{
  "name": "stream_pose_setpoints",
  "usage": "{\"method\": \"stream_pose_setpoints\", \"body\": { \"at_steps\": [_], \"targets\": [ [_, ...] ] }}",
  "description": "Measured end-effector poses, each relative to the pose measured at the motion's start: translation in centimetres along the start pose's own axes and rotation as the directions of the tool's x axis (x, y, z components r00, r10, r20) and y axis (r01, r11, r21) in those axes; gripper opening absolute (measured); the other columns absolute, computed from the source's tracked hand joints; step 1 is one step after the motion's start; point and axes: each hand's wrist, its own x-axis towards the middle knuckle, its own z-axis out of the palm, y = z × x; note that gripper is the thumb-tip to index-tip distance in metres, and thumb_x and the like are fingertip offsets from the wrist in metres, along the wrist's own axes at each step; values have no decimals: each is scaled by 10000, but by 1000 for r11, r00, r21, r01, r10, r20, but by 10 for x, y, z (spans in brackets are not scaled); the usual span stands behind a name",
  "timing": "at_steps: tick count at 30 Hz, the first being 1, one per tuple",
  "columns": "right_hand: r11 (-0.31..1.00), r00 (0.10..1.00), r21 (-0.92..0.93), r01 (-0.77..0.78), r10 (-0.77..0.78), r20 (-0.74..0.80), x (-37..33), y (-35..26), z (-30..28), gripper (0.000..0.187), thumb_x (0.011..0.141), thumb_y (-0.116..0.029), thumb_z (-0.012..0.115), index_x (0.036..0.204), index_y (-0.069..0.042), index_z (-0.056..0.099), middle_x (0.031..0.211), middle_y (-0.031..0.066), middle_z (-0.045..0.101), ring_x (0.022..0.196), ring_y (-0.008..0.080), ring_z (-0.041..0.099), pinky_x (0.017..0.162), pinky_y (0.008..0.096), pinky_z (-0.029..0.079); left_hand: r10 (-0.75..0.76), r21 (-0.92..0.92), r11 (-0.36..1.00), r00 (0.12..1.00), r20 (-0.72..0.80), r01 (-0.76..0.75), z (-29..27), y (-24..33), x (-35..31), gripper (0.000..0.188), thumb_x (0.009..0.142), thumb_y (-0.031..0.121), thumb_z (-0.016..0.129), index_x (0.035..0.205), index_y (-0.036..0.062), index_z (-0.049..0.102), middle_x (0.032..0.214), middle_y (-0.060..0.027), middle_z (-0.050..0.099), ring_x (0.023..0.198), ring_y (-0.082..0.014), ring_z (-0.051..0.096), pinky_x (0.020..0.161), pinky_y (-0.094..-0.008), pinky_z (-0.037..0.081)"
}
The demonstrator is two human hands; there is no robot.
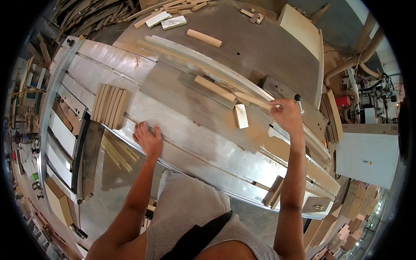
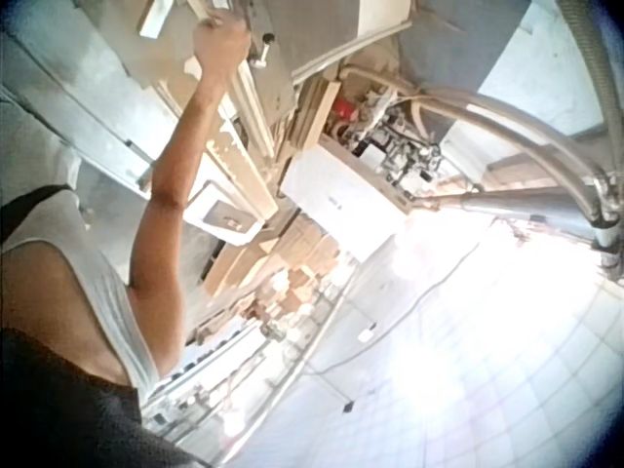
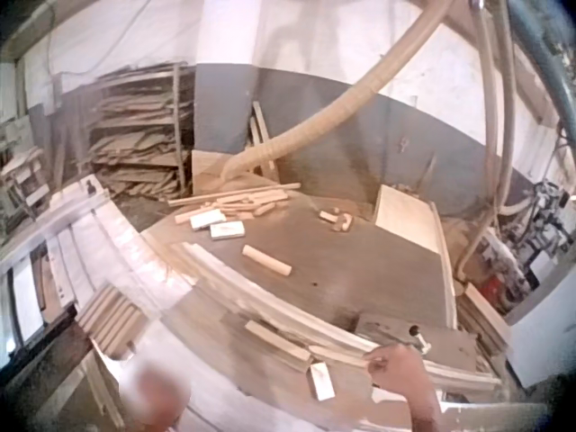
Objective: The person holds a wooden dowel and places it onto various small wooden pieces on a workbench, then aligns the pieces with the edge of the workbench.
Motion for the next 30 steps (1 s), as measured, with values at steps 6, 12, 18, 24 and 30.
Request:
{"method": "stream_pose_setpoints", "body": {
  "at_steps": [6,12,18,24,30],
  "targets": [
    [997,998,39,60,-59,-20,15,-2,19,253,773,-121,675,988,-137,807,913,189,740,840,374,713,790,427,574,-29,19,999,1000,13,28,1,1,0,539,938,384,650,1331,45,506,1395,-146,529,1443,-367,367,1180,-618,212],
    [1000,999,13,-16,16,45,28,-34,19,242,785,-140,676,986,-151,810,922,167,748,834,369,713,796,427,574,-28,18,999,1000,7,28,0,0,-1,550,932,378,656,1339,42,500,1401,-157,529,1437,-373,375,1182,-619,213],
    [996,996,-43,84,-84,1,37,-50,32,215,791,-151,683,968,-161,805,939,146,752,855,375,709,819,449,573,-32,13,999,999,-9,32,-2,0,-2,562,921,372,673,1340,40,500,1404,-171,528,1437,-377,374,1181,-618,216],
    [983,981,21,183,-181,-68,53,-62,72,213,788,-156,678,961,-174,801,958,156,750,874,406,701,820,471,574,-64,-33,997,997,39,65,-9,5,-2,571,919,368,680,1350,38,499,1429,-179,511,1459,-375,343,1203,-612,182],
    [988,989,43,149,-150,11,78,-112,85,211,792,-168,668,958,-165,798,965,178,746,894,409,703,822,475,575,-64,-51,997,998,10,65,-5,0,-3,571,898,351,700,1343,47,511,1410,-163,530,1445,-364,359,1197,-599,195]
  ]
}}
